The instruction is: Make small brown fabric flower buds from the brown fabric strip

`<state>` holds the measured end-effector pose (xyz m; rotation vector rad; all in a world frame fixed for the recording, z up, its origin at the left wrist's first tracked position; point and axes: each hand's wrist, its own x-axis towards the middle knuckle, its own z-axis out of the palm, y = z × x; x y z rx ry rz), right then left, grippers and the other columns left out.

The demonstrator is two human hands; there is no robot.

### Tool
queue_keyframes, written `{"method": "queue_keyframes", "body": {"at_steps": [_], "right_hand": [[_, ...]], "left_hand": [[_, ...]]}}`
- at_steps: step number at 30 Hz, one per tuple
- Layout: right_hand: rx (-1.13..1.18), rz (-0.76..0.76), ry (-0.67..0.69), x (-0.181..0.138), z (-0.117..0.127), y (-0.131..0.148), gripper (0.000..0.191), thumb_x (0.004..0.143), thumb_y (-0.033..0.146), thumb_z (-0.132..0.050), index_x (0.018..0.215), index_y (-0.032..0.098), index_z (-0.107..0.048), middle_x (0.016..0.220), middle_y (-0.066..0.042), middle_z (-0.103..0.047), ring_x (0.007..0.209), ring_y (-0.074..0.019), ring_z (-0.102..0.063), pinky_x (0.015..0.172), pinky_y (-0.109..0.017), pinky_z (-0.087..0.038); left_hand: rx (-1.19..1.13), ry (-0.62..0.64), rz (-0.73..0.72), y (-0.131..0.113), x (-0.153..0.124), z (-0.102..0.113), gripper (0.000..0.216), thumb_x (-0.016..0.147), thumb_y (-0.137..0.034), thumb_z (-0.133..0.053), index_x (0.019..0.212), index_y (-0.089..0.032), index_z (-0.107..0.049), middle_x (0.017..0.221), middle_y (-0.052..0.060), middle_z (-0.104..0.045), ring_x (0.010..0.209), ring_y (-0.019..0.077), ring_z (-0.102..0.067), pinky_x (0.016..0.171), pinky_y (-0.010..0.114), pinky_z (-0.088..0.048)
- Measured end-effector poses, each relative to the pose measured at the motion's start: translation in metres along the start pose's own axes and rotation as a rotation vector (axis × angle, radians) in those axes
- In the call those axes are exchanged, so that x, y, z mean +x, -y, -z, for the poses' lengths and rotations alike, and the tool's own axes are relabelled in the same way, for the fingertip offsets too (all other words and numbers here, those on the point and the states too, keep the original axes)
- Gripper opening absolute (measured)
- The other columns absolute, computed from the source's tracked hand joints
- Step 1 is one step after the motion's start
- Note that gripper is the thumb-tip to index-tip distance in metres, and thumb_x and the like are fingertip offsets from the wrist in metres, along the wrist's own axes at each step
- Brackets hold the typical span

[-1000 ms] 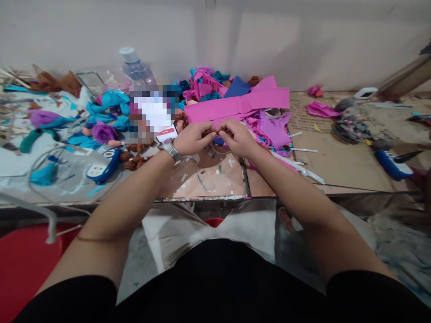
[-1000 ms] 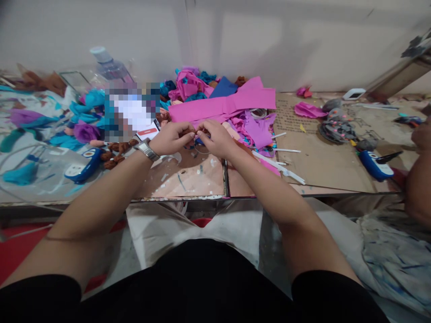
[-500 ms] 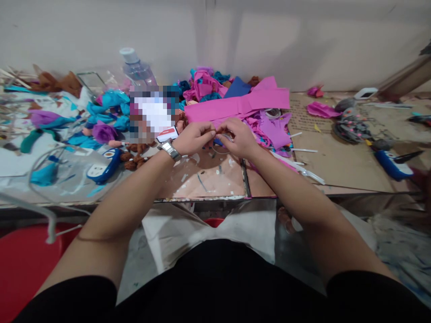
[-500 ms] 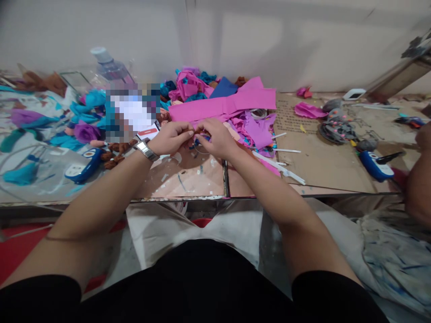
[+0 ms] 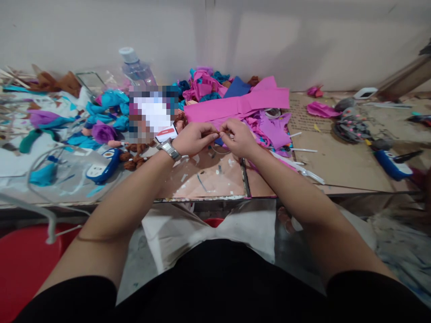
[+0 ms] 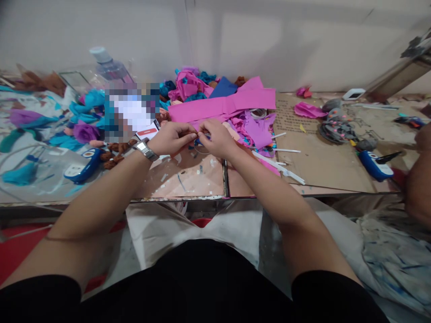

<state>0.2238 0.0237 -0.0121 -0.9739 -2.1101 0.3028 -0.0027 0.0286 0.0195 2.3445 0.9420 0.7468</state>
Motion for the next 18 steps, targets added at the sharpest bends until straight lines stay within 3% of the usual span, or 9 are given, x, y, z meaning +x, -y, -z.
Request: {"method": "queue_keyframes", "body": {"at_steps": [3, 10, 18], "right_hand": [[0.009, -0.017, -0.004, -0.001, -0.001, 0.000, 0.012, 0.096, 0.034, -0.057, 0.092, 0.023, -0.060, 0.094, -0.009, -0.070, 0.091, -0.0259, -0.060, 0.087, -0.041, -0.045], [0.051, 0.001, -0.014, -0.001, 0.003, 0.003, 0.033, 0.100, 0.054, -0.061, 0.092, 0.022, -0.064, 0.089, -0.006, -0.070, 0.084, -0.0231, -0.059, 0.079, -0.038, -0.045], [0.046, -0.004, -0.016, -0.001, 0.003, 0.004, 0.031, 0.102, 0.050, -0.057, 0.091, 0.022, -0.064, 0.089, -0.007, -0.071, 0.084, -0.0229, -0.061, 0.080, -0.039, -0.046]], "left_hand": [[0.022, -0.007, -0.007, 0.001, 0.000, -0.001, 0.035, 0.099, -0.047, -0.058, 0.099, -0.017, -0.077, 0.086, 0.007, -0.080, 0.075, 0.0192, -0.070, 0.071, 0.031, -0.051], [0.026, -0.018, 0.025, -0.001, -0.001, 0.000, 0.045, 0.099, -0.056, -0.061, 0.090, -0.016, -0.078, 0.079, 0.007, -0.078, 0.070, 0.0185, -0.067, 0.067, 0.028, -0.048], [-0.012, 0.058, -0.009, 0.010, 0.001, 0.004, 0.057, 0.107, -0.059, -0.046, 0.081, -0.016, -0.071, 0.072, 0.005, -0.072, 0.065, 0.0167, -0.060, 0.067, 0.029, -0.046]]}}
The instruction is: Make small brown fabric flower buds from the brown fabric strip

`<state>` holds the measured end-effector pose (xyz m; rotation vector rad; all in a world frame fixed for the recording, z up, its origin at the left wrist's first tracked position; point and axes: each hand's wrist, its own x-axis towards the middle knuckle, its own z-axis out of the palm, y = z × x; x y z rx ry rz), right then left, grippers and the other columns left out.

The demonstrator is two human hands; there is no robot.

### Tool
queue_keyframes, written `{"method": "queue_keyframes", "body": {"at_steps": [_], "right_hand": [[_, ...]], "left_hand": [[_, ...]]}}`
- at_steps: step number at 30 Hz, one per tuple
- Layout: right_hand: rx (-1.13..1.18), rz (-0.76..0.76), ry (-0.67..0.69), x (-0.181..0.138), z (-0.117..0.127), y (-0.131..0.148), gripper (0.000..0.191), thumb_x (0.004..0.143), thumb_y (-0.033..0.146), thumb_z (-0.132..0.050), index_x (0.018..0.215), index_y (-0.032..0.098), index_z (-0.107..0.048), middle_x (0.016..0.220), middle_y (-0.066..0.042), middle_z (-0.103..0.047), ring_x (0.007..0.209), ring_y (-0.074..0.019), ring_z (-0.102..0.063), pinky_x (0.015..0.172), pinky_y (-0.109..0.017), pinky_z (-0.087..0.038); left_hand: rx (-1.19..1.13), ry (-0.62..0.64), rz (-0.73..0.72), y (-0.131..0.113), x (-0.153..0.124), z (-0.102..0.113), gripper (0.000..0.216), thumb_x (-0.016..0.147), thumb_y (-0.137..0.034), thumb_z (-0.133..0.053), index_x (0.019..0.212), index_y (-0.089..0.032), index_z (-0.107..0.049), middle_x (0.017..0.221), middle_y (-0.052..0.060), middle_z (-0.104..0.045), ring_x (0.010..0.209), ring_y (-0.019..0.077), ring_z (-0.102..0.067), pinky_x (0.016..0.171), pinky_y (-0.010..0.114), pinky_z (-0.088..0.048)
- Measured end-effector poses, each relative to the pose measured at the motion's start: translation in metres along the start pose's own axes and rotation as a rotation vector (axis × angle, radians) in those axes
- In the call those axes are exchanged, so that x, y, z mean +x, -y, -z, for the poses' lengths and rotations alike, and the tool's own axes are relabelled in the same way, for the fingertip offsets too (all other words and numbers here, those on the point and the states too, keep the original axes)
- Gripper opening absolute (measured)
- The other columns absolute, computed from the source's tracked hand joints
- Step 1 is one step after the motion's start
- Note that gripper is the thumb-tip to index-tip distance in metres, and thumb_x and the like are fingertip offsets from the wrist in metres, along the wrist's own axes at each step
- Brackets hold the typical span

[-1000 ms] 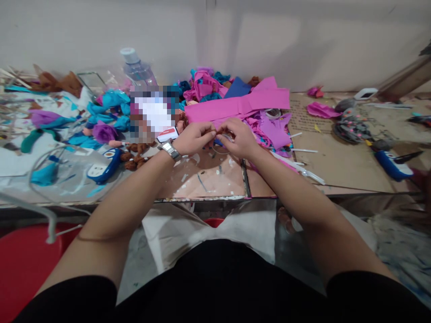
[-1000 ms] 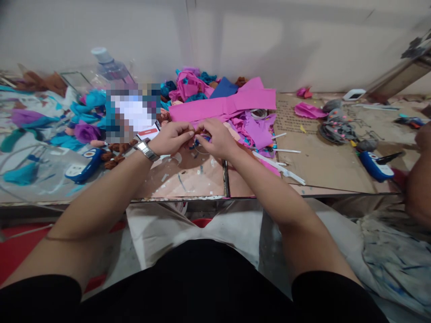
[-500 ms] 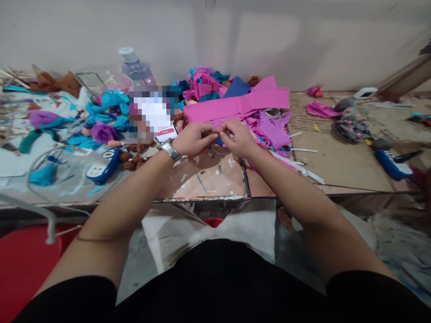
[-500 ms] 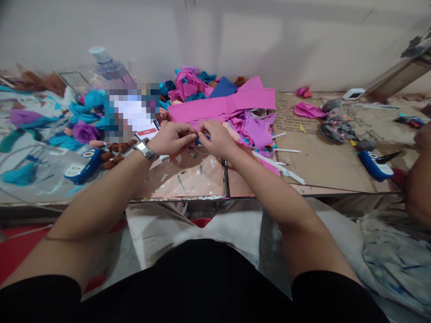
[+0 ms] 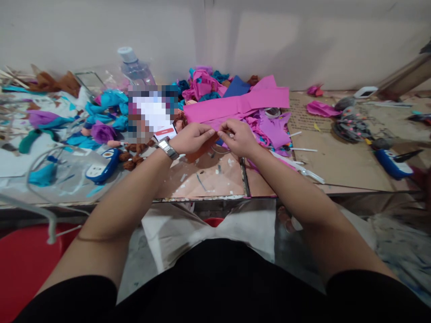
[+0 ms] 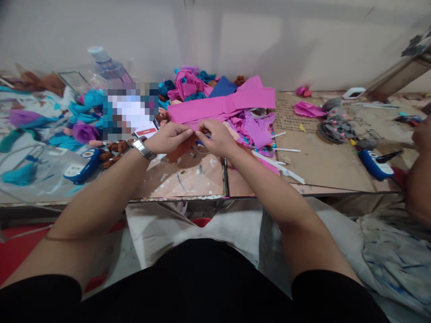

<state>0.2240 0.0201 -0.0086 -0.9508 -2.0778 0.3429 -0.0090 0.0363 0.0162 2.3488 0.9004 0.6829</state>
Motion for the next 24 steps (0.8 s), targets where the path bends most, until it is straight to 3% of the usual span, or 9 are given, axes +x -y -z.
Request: {"method": "queue_keyframes", "body": {"at_steps": [8, 13, 20, 24], "right_hand": [[0.002, 0.001, 0.041, 0.0000, 0.0010, -0.0018, 0.028, 0.100, 0.047, -0.064, 0.094, 0.021, -0.071, 0.092, -0.007, -0.074, 0.087, -0.0242, -0.064, 0.083, -0.040, -0.048], [0.021, -0.051, -0.019, 0.0003, 0.0009, -0.0014, 0.029, 0.099, 0.047, -0.064, 0.092, 0.020, -0.070, 0.088, -0.006, -0.074, 0.080, -0.0222, -0.064, 0.078, -0.037, -0.047], [0.085, -0.151, -0.107, 0.0029, 0.0032, -0.0006, 0.033, 0.095, 0.050, -0.066, 0.085, 0.019, -0.070, 0.080, -0.004, -0.072, 0.072, -0.0179, -0.058, 0.073, -0.033, -0.045], [0.105, -0.168, -0.110, 0.0029, 0.0031, -0.0010, 0.037, 0.095, 0.054, -0.065, 0.085, 0.019, -0.071, 0.080, -0.004, -0.073, 0.072, -0.0182, -0.059, 0.072, -0.033, -0.046]], "left_hand": [[0.060, 0.013, 0.014, 0.0001, 0.0009, -0.0001, 0.055, 0.106, -0.056, -0.047, 0.077, -0.017, -0.072, 0.067, 0.005, -0.070, 0.062, 0.0180, -0.058, 0.067, 0.031, -0.044], [0.055, 0.018, 0.028, 0.0025, 0.0017, 0.0005, 0.056, 0.106, -0.058, -0.045, 0.079, -0.017, -0.071, 0.068, 0.003, -0.068, 0.062, 0.0166, -0.054, 0.063, 0.031, -0.038], [0.212, -0.113, 0.068, 0.0082, 0.0028, 0.0087, 0.043, 0.103, -0.046, -0.050, 0.085, -0.015, -0.073, 0.070, 0.006, -0.068, 0.064, 0.0170, -0.054, 0.065, 0.033, -0.037], [0.216, -0.166, 0.074, 0.0030, 0.0008, 0.0078, 0.043, 0.100, -0.049, -0.054, 0.104, -0.014, -0.078, 0.087, 0.010, -0.078, 0.076, 0.0201, -0.064, 0.072, 0.032, -0.044]]}}
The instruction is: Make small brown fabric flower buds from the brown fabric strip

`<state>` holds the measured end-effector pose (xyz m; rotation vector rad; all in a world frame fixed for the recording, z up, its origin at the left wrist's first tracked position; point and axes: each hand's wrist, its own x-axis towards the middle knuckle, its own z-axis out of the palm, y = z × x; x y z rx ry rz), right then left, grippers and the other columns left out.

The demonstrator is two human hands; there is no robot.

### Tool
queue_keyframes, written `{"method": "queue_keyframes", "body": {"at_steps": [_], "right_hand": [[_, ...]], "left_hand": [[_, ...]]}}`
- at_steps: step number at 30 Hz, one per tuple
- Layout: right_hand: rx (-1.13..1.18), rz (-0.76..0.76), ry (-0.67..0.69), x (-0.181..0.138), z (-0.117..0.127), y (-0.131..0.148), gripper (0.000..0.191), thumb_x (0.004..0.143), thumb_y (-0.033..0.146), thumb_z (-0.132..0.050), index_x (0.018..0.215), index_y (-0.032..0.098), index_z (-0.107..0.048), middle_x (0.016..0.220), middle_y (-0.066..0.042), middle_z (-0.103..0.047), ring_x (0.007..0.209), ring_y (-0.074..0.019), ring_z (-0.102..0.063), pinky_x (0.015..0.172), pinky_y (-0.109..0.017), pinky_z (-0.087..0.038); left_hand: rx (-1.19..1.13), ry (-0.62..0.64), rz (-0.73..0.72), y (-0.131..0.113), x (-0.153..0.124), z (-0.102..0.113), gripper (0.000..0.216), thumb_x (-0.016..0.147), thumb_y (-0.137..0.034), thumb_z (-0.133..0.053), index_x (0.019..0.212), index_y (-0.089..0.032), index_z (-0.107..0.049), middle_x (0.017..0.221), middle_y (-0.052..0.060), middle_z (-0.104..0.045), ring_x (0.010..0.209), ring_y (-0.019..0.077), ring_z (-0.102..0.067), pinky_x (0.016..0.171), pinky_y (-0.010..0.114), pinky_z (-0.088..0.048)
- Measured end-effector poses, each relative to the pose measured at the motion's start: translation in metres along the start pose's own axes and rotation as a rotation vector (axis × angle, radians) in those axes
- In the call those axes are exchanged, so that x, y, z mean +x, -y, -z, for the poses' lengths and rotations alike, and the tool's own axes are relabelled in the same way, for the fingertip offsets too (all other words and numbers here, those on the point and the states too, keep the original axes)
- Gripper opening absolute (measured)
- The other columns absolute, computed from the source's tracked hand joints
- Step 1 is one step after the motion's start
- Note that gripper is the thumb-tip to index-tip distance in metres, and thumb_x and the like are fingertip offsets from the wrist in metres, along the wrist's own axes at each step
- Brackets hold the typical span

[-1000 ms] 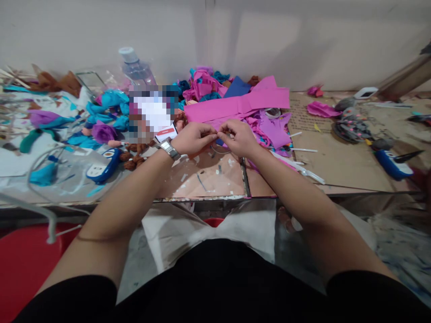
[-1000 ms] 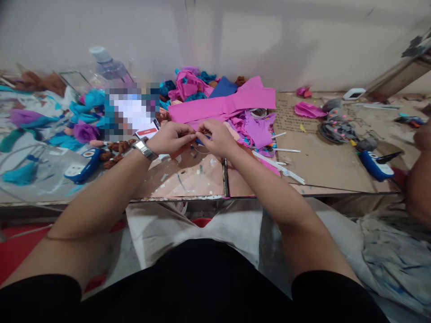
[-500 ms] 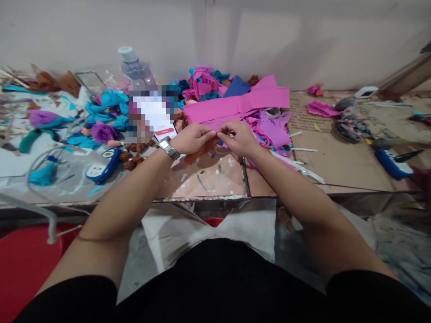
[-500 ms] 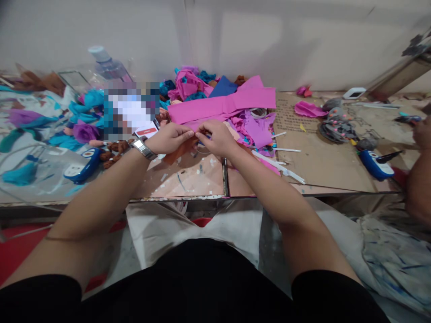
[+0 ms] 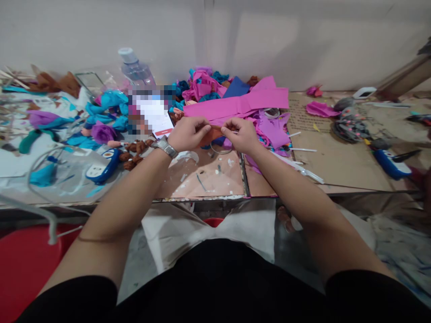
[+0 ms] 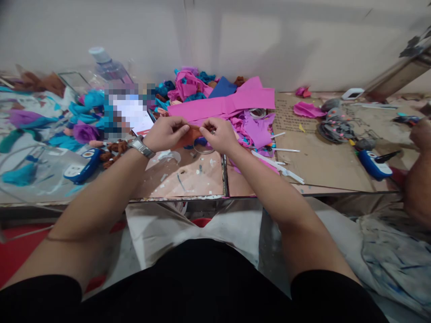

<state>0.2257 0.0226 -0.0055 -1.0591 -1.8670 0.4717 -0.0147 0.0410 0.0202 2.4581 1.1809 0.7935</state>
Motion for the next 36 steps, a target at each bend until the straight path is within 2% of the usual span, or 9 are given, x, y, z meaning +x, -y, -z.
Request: {"method": "queue_keyframes", "body": {"at_steps": [3, 7, 13, 20, 23, 26, 29, 32, 36], "right_hand": [[-0.005, 0.007, 0.042, -0.0019, -0.0015, 0.0011, 0.037, 0.095, 0.055, -0.067, 0.089, 0.019, -0.073, 0.081, -0.004, -0.074, 0.073, -0.0184, -0.060, 0.071, -0.033, -0.046], [0.008, 0.034, 0.096, -0.0040, -0.0030, 0.0029, 0.035, 0.097, 0.051, -0.067, 0.097, 0.017, -0.076, 0.086, -0.006, -0.077, 0.076, -0.0192, -0.063, 0.074, -0.033, -0.048], [0.014, 0.045, 0.117, -0.0033, -0.0026, 0.0038, 0.028, 0.097, 0.042, -0.068, 0.099, 0.017, -0.079, 0.089, -0.006, -0.080, 0.076, -0.0181, -0.064, 0.074, -0.032, -0.049], [0.012, 0.090, 0.101, -0.0033, -0.0042, 0.0025, 0.024, 0.097, 0.036, -0.069, 0.105, 0.018, -0.082, 0.092, -0.006, -0.081, 0.077, -0.0184, -0.065, 0.076, -0.032, -0.051], [-0.005, 0.112, 0.078, -0.0037, -0.0051, 0.0013, 0.024, 0.098, 0.037, -0.069, 0.105, 0.018, -0.082, 0.093, -0.007, -0.081, 0.079, -0.0193, -0.066, 0.077, -0.033, -0.052], [-0.038, 0.133, 0.072, -0.0040, -0.0059, -0.0004, 0.027, 0.101, 0.040, -0.067, 0.107, 0.018, -0.081, 0.093, -0.007, -0.081, 0.079, -0.0198, -0.067, 0.077, -0.033, -0.051], [-0.080, 0.208, 0.074, -0.0039, -0.0056, -0.0023, 0.030, 0.104, 0.044, -0.064, 0.110, 0.019, -0.080, 0.095, -0.007, -0.080, 0.081, -0.0202, -0.067, 0.078, -0.034, -0.051], [-0.118, 0.299, 0.074, -0.0034, -0.0037, -0.0031, 0.034, 0.107, 0.048, -0.061, 0.110, 0.020, -0.079, 0.096, -0.008, -0.080, 0.084, -0.0212, -0.068, 0.082, -0.036, -0.051], [-0.148, 0.386, 0.095, -0.0034, -0.0003, -0.0017, 0.035, 0.109, 0.049, -0.057, 0.111, 0.020, -0.077, 0.098, -0.009, -0.079, 0.091, -0.0237, -0.069, 0.089, -0.040, -0.051]], "left_hand": [[-0.056, 0.074, -0.035, -0.0032, -0.0018, -0.0008, 0.048, 0.097, -0.055, -0.059, 0.110, -0.015, -0.081, 0.096, 0.009, -0.082, 0.082, 0.0214, -0.069, 0.077, 0.031, -0.048], [-0.143, 0.154, -0.037, -0.0031, -0.0017, -0.0019, 0.049, 0.099, -0.057, -0.057, 0.101, -0.015, -0.082, 0.087, 0.006, -0.081, 0.077, 0.0193, -0.069, 0.071, 0.030, -0.047], [-0.363, 0.287, 0.029, -0.0038, -0.0017, -0.0039, 0.061, 0.099, -0.069, -0.058, 0.099, -0.013, -0.082, 0.089, 0.008, -0.081, 0.076, 0.0189, -0.068, 0.070, 0.027, -0.051], [-0.454, 0.244, 0.092, -0.0036, -0.0018, -0.0030, 0.052, 0.100, -0.059, -0.063, 0.098, -0.012, -0.084, 0.087, 0.009, -0.082, 0.078, 0.0197, -0.072, 0.072, 0.027, -0.057], [-0.588, 0.317, 0.112, -0.0052, -0.0023, -0.0028, 0.048, 0.098, -0.057, -0.068, 0.104, -0.013, -0.084, 0.091, 0.010, -0.083, 0.082, 0.0217, -0.076, 0.078, 0.031, -0.063], [-0.729, 0.390, 0.193, -0.0072, -0.0029, -0.0037, 0.043, 0.095, -0.052, -0.074, 0.113, -0.014, -0.083, 0.094, 0.010, -0.083, 0.086, 0.0236, -0.080, 0.084, 0.038, -0.066], [-0.796, 0.367, 0.297, -0.0078, -0.0027, -0.0039, 0.031, 0.094, -0.042, -0.077, 0.108, -0.014, -0.082, 0.090, 0.009, -0.082, 0.086, 0.0242, -0.081, 0.088, 0.041, -0.067], [-0.897, 0.398, 0.386, -0.0072, -0.0021, -0.0014, 0.024, 0.092, -0.034, -0.077, 0.105, -0.015, -0.081, 0.085, 0.008, -0.081, 0.087, 0.0254, -0.082, 0.090, 0.043, -0.067], [-0.956, 0.444, 0.425, -0.0070, -0.0019, 0.0035, 0.029, 0.090, -0.040, -0.080, 0.103, -0.014, -0.081, 0.084, 0.009, -0.081, 0.085, 0.0262, -0.082, 0.086, 0.042, -0.068]]}}
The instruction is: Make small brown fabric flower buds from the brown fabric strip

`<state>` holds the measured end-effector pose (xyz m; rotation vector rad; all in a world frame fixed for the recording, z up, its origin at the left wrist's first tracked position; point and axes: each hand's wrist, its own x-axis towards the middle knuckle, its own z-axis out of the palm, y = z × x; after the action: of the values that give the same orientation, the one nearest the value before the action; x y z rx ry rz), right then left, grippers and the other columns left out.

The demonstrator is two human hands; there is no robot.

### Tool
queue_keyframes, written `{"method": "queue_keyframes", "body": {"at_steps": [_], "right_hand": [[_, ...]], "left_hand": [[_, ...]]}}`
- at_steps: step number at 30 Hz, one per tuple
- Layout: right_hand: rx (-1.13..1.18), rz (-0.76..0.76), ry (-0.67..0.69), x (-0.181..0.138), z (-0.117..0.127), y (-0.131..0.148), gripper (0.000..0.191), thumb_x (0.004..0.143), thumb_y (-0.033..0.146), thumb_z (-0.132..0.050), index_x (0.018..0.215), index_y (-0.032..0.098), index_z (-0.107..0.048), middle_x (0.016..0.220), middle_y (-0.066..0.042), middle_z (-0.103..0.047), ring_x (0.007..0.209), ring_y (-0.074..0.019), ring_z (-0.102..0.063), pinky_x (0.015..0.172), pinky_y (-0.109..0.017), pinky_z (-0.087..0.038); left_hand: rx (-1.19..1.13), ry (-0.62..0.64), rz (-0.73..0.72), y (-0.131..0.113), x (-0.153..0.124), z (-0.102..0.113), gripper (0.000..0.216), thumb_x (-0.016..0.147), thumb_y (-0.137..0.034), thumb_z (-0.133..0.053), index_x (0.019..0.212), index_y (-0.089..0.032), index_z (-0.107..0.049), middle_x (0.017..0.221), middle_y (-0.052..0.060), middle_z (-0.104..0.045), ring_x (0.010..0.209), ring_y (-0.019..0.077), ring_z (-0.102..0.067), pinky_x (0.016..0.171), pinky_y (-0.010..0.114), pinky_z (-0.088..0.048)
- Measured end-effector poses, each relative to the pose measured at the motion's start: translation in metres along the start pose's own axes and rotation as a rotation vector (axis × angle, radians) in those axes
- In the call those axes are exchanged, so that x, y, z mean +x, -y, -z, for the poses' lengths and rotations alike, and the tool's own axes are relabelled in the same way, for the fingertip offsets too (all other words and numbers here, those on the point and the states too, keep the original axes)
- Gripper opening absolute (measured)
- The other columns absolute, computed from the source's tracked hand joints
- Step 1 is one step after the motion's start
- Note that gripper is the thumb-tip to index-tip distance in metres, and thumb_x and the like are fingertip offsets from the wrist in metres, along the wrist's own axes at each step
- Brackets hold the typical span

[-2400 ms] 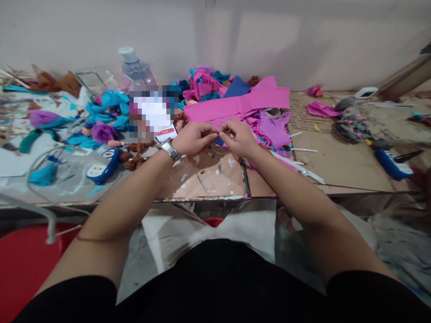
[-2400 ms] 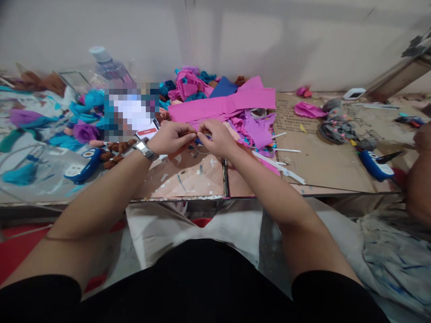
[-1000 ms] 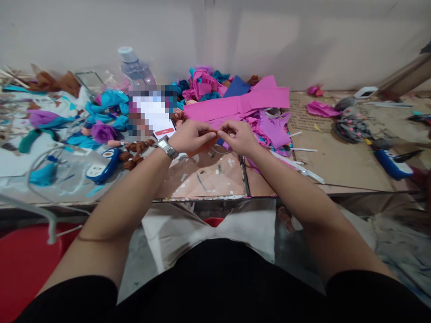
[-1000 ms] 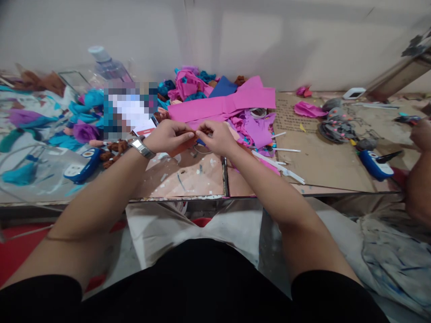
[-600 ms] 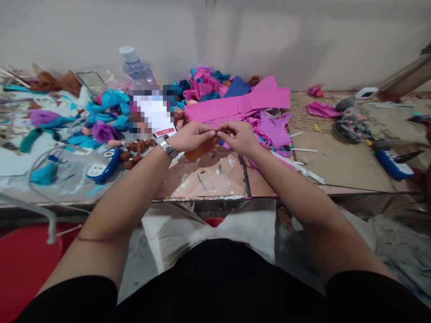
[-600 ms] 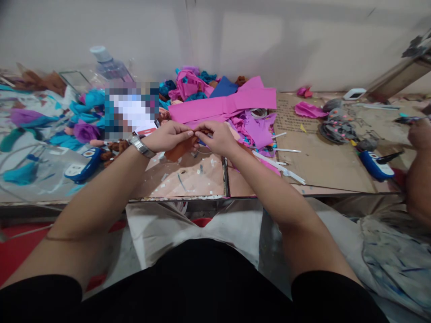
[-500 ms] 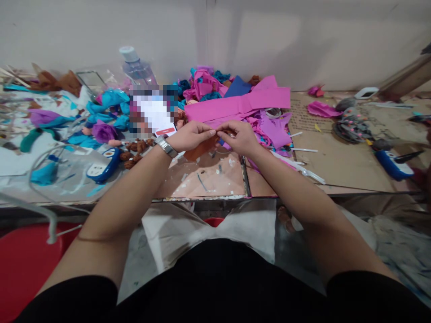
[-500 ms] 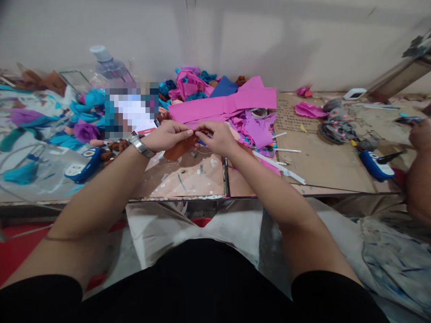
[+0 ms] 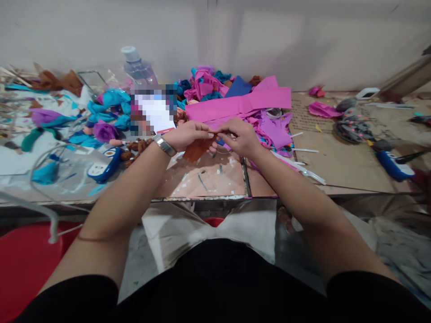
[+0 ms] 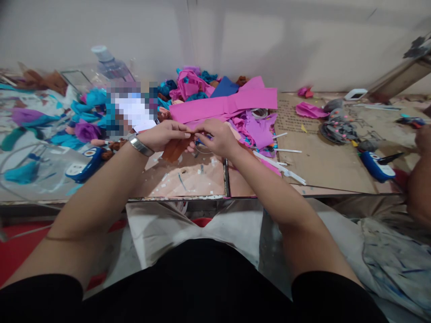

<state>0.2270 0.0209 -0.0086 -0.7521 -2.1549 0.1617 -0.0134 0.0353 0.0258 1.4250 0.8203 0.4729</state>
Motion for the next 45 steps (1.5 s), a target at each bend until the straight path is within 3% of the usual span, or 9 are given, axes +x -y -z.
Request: {"method": "queue_keyframes", "body": {"at_steps": [4, 9, 13, 17, 22, 29, 35, 45], "right_hand": [[-0.011, -0.028, 0.036, 0.000, 0.001, 0.002, 0.035, 0.109, 0.051, -0.054, 0.110, 0.023, -0.076, 0.101, -0.010, -0.079, 0.096, -0.0261, -0.068, 0.093, -0.043, -0.050], [-0.024, -0.064, 0.074, 0.000, 0.002, 0.002, 0.037, 0.108, 0.052, -0.053, 0.111, 0.024, -0.077, 0.105, -0.011, -0.080, 0.101, -0.0286, -0.068, 0.096, -0.046, -0.050], [-0.032, -0.072, 0.062, -0.001, 0.001, 0.001, 0.034, 0.107, 0.049, -0.056, 0.114, 0.023, -0.077, 0.107, -0.011, -0.080, 0.102, -0.0290, -0.068, 0.097, -0.047, -0.050], [-0.050, -0.053, 0.062, -0.001, 0.000, 0.001, 0.034, 0.107, 0.048, -0.056, 0.111, 0.023, -0.078, 0.105, -0.012, -0.081, 0.101, -0.0293, -0.068, 0.096, -0.047, -0.049], [-0.066, -0.057, 0.044, -0.001, -0.001, 0.002, 0.035, 0.108, 0.049, -0.055, 0.109, 0.022, -0.078, 0.104, -0.011, -0.081, 0.099, -0.0283, -0.068, 0.094, -0.045, -0.048], [-0.073, -0.105, 0.034, -0.001, -0.002, 0.000, 0.039, 0.108, 0.053, -0.053, 0.106, 0.022, -0.077, 0.099, -0.011, -0.078, 0.095, -0.0277, -0.066, 0.093, -0.043, -0.046], [-0.073, -0.170, 0.059, -0.002, -0.004, -0.003, 0.038, 0.109, 0.051, -0.051, 0.107, 0.020, -0.074, 0.099, -0.011, -0.075, 0.095, -0.0277, -0.063, 0.091, -0.042, -0.045], [-0.079, -0.184, 0.062, -0.003, -0.008, -0.005, 0.041, 0.112, 0.053, -0.042, 0.103, 0.021, -0.065, 0.101, -0.012, -0.072, 0.097, -0.0282, -0.060, 0.091, -0.042, -0.044]], "left_hand": [[0.096, -0.030, -0.041, -0.001, -0.001, -0.002, 0.038, 0.096, -0.052, -0.072, 0.097, -0.015, -0.080, 0.089, 0.012, -0.082, 0.084, 0.0262, -0.081, 0.077, 0.039, -0.066], [0.274, -0.081, -0.114, 0.000, 0.001, -0.006, 0.043, 0.101, -0.055, -0.064, 0.090, -0.015, -0.079, 0.085, 0.014, -0.080, 0.081, 0.0262, -0.080, 0.072, 0.040, -0.065], [0.195, -0.067, -0.102, 0.003, 0.004, -0.005, 0.043, 0.101, -0.054, -0.060, 0.092, -0.016, -0.078, 0.080, 0.012, -0.078, 0.080, 0.0261, -0.079, 0.073, 0.040, -0.065], [0.113, -0.039, -0.075, 0.007, 0.005, -0.001, 0.034, 0.096, -0.050, -0.067, 0.090, -0.017, -0.075, 0.080, 0.011, -0.078, 0.075, 0.0242, -0.078, 0.072, 0.040, -0.065], [0.158, -0.083, -0.086, 0.006, 0.004, -0.004, 0.031, 0.095, -0.049, -0.071, 0.089, -0.018, -0.071, 0.086, 0.011, -0.079, 0.072, 0.0215, -0.076, 0.070, 0.038, -0.063], [0.379, -0.181, -0.182, 0.005, 0.005, -0.008, 0.046, 0.096, -0.062, -0.069, 0.092, -0.017, -0.073, 0.085, 0.011, -0.079, 0.070, 0.0197, -0.074, 0.067, 0.033, -0.060], [0.887, -0.431, -0.385, 0.004, 0.004, -0.014, 0.032, 0.099, -0.045, -0.064, 0.100, -0.018, -0.080, 0.084, 0.008, -0.079, 0.078, 0.0213, -0.070, 0.078, 0.033, -0.052], [1.119, -0.397, -0.422, 0.006, 0.005, -0.016, 0.032, 0.100, -0.040, -0.057, 0.110, -0.020, -0.080, 0.090, 0.009, -0.079, 0.085, 0.0255, -0.071, 0.080, 0.036, -0.047]]}}
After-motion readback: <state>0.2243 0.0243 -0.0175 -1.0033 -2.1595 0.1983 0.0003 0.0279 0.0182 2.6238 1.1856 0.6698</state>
